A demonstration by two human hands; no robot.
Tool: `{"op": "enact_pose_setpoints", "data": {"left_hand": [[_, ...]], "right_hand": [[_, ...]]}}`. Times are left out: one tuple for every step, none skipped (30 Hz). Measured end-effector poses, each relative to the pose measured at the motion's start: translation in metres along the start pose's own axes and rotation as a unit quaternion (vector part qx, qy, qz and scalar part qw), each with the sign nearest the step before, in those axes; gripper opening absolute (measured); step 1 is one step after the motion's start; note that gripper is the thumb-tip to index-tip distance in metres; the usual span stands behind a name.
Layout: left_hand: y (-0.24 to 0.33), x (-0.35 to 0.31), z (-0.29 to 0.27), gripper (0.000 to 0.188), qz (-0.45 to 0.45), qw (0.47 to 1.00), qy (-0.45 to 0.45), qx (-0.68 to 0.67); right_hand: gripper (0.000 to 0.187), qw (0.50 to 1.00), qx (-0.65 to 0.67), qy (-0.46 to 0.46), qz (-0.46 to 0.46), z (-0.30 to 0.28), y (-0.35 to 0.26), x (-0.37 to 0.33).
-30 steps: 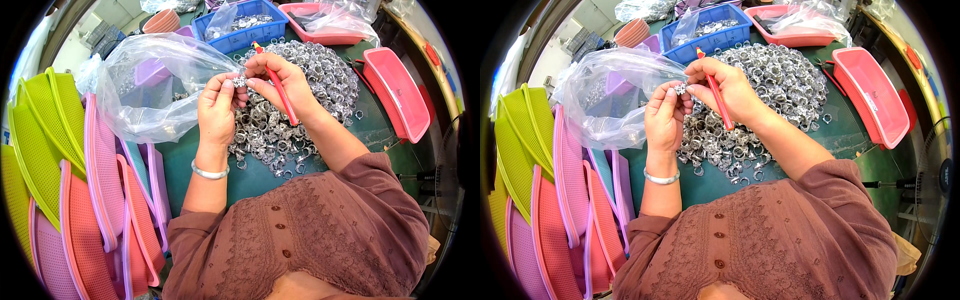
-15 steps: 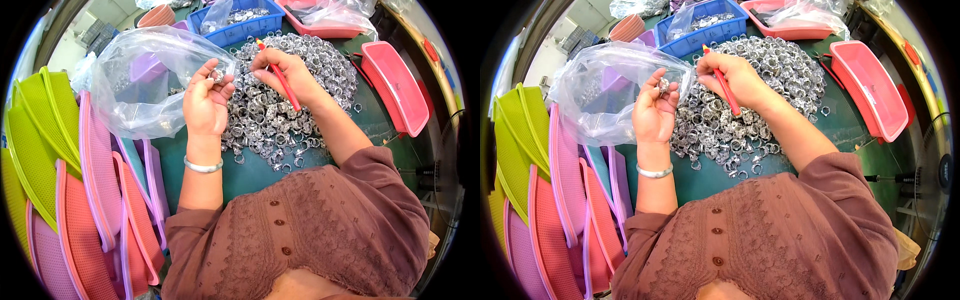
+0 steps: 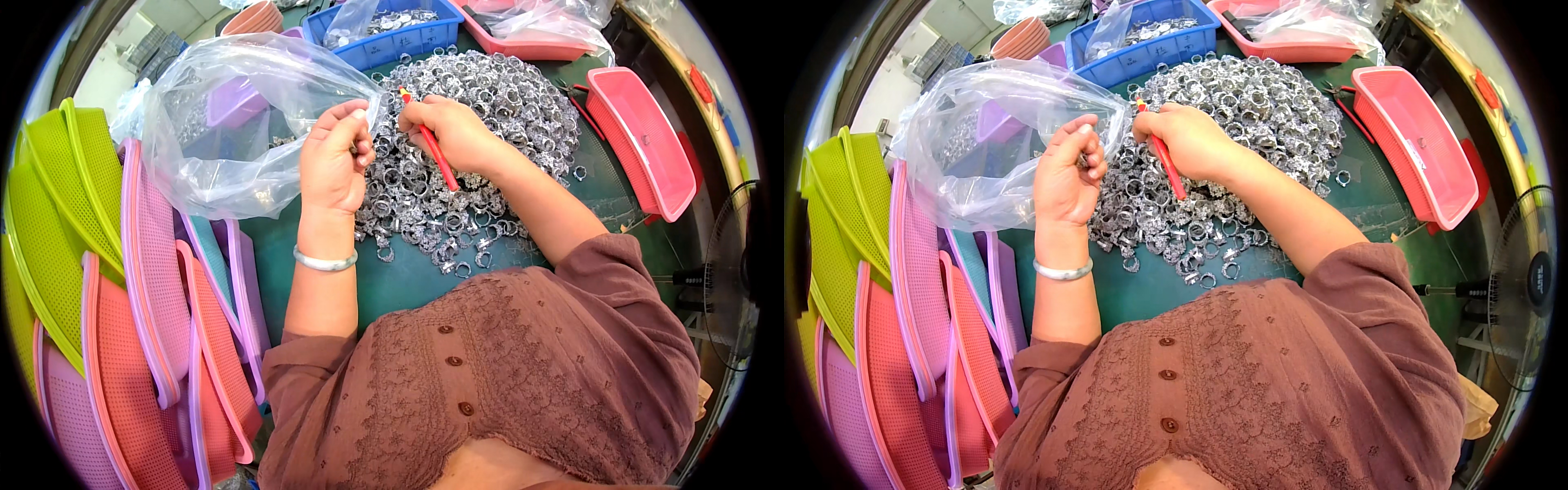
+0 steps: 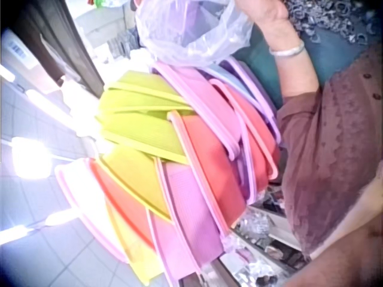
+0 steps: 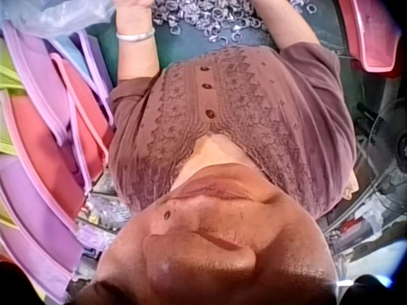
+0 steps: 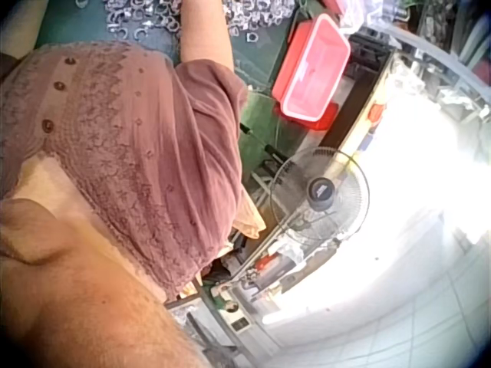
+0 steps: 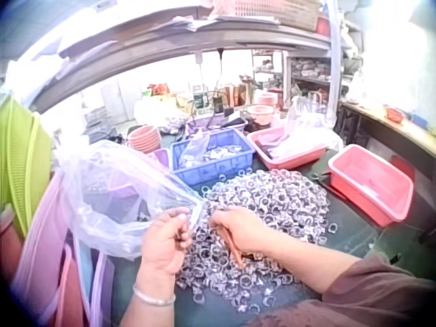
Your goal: The person picks up small circular metal components from a pile on a workbench, uses a red tool to scrape each part individually, and places them into a plastic bag.
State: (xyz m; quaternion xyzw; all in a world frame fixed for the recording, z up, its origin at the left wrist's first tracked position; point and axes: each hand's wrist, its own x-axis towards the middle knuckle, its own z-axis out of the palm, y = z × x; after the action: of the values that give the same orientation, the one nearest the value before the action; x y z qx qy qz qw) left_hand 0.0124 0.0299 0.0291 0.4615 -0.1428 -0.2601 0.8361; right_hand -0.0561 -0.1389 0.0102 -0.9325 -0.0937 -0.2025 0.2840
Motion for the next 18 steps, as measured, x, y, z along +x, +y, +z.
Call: {"op": "enact_pose_setpoints", "data": {"left_hand": [[-0.002, 0.000, 0.000, 0.011, 0.009, 0.999, -0.009, 0.047], [-0.003, 0.000, 0.002, 0.011, 0.012, 0.997, -0.007, 0.080], [-0.005, -0.002, 0.005, 0.012, 0.016, 0.994, -0.004, 0.113], [-0.006, -0.002, 0.007, 0.012, 0.019, 0.989, -0.002, 0.145], [-0.008, -0.002, 0.005, 0.014, 0.013, 0.989, -0.012, 0.148], [-0.009, -0.002, 0.006, 0.014, 0.018, 0.986, -0.011, 0.163], [-0.009, -0.002, 0.006, 0.014, 0.023, 0.984, -0.010, 0.177], [-0.010, -0.002, 0.007, 0.014, 0.029, 0.981, -0.008, 0.192], [-0.011, -0.001, 0.006, 0.014, 0.031, 0.976, -0.007, 0.216], [-0.013, 0.000, 0.004, 0.014, 0.033, 0.970, -0.007, 0.241], [-0.015, 0.002, 0.002, 0.014, 0.035, 0.964, -0.008, 0.265], [-0.016, 0.003, 0.000, 0.015, 0.034, 0.960, -0.016, 0.278], [-0.017, 0.004, -0.002, 0.015, 0.034, 0.956, -0.023, 0.292], [-0.017, 0.004, -0.003, 0.015, 0.033, 0.951, -0.030, 0.305], [-0.015, 0.004, -0.004, 0.017, 0.031, 0.937, -0.055, 0.344], [-0.012, 0.003, -0.005, 0.018, 0.030, 0.920, -0.080, 0.382], [-0.011, 0.002, -0.005, 0.019, 0.028, 0.901, -0.105, 0.419], [-0.011, 0.001, -0.004, 0.019, 0.046, 0.899, -0.112, 0.421]], "right_hand": [[0.014, 1.000, 0.015, 0.011, -0.001, -0.001, 0.000, 0.001], [0.014, 1.000, -0.010, -0.001, -0.010, -0.001, 0.001, 0.000], [0.013, 0.999, -0.036, -0.012, -0.018, -0.002, 0.002, 0.000], [0.012, 0.997, -0.062, -0.023, -0.027, -0.002, 0.003, -0.001], [0.012, 0.997, -0.064, -0.026, -0.038, -0.002, 0.003, -0.001], [0.011, 0.996, -0.067, -0.028, -0.050, -0.002, 0.004, -0.002], [0.011, 0.995, -0.070, -0.031, -0.061, -0.001, 0.004, -0.003], [0.011, 0.995, -0.067, -0.036, -0.061, -0.001, 0.004, -0.003], [0.011, 0.995, -0.065, -0.040, -0.061, -0.002, 0.003, -0.002], [0.011, 0.995, -0.062, -0.045, -0.061, -0.002, 0.002, -0.002], [0.013, 0.995, -0.051, -0.050, -0.063, -0.002, 0.002, -0.002], [0.015, 0.995, -0.040, -0.056, -0.065, -0.003, 0.002, -0.002], [0.017, 0.995, -0.029, -0.061, -0.067, -0.003, 0.002, -0.002], [0.017, 0.997, -0.017, -0.050, -0.062, -0.004, 0.002, -0.002], [0.017, 0.998, -0.004, -0.038, -0.056, -0.005, 0.003, -0.003], [0.017, 0.998, 0.009, -0.027, -0.050, -0.006, 0.004, -0.003], [0.017, 0.995, 0.097, -0.028, -0.020, -0.008, 0.004, -0.002], [0.017, 0.982, 0.184, -0.030, 0.011, -0.012, 0.002, 0.000]]}}
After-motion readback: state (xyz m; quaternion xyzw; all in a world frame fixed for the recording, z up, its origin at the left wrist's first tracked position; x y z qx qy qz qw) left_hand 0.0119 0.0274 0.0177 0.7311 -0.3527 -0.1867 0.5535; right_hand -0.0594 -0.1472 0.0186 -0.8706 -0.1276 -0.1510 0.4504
